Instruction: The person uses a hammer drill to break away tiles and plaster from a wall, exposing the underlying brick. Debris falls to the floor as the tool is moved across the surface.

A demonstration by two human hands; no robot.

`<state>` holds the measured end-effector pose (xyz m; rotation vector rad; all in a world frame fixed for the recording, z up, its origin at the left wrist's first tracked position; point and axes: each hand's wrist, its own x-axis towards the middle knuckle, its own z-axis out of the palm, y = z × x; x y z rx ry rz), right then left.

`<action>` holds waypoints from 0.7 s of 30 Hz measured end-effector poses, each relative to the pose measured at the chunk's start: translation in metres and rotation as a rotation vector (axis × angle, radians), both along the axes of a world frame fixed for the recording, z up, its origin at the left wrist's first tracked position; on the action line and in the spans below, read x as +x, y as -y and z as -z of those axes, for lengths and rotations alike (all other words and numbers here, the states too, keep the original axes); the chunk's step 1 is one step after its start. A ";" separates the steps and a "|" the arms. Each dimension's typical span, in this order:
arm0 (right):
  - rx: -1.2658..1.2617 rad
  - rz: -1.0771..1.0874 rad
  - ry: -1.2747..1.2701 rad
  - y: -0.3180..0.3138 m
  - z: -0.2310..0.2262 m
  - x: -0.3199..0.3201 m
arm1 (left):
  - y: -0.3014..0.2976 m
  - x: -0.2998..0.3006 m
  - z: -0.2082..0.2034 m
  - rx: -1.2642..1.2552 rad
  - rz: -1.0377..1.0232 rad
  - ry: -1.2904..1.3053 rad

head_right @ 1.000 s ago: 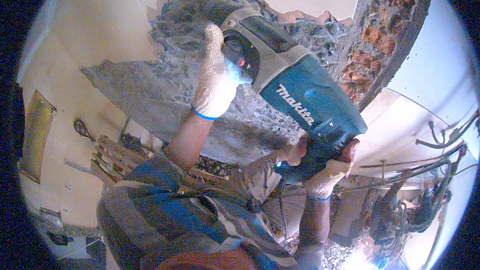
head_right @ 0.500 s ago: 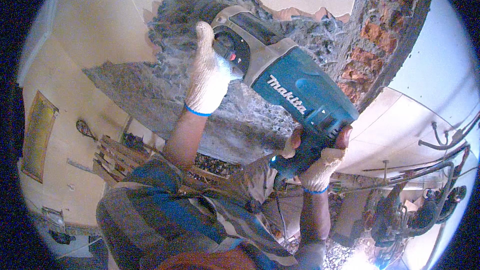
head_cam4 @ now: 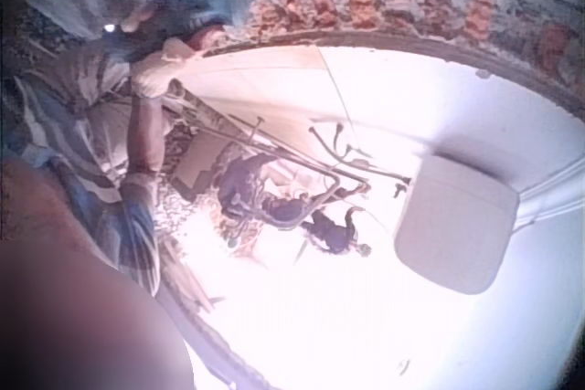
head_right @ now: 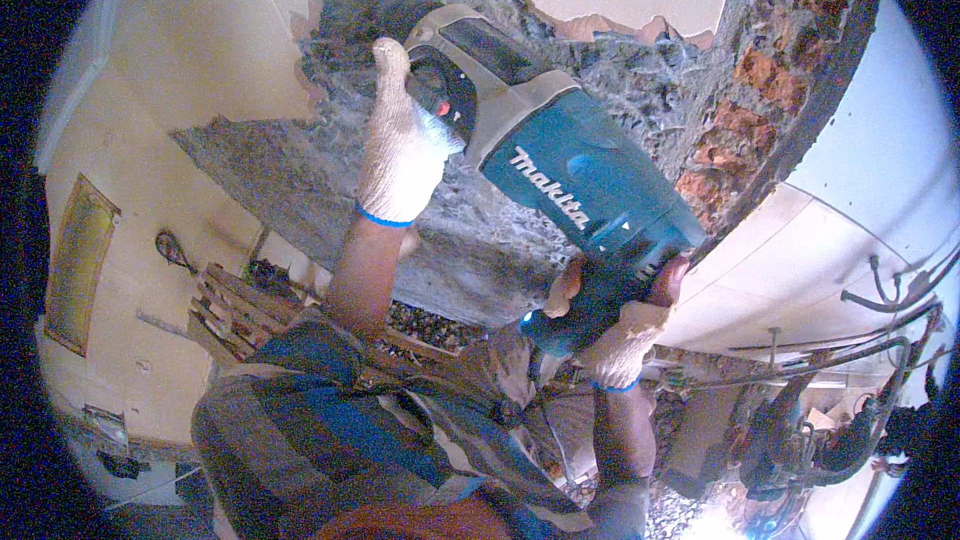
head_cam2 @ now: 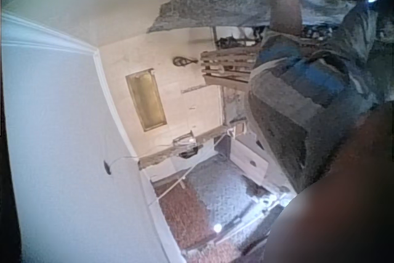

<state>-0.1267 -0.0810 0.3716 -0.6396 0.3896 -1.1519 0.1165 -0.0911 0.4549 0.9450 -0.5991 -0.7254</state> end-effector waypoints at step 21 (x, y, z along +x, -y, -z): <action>-0.037 -0.030 0.065 -0.004 0.009 0.021 | -0.014 0.009 -0.001 -0.041 -0.187 0.208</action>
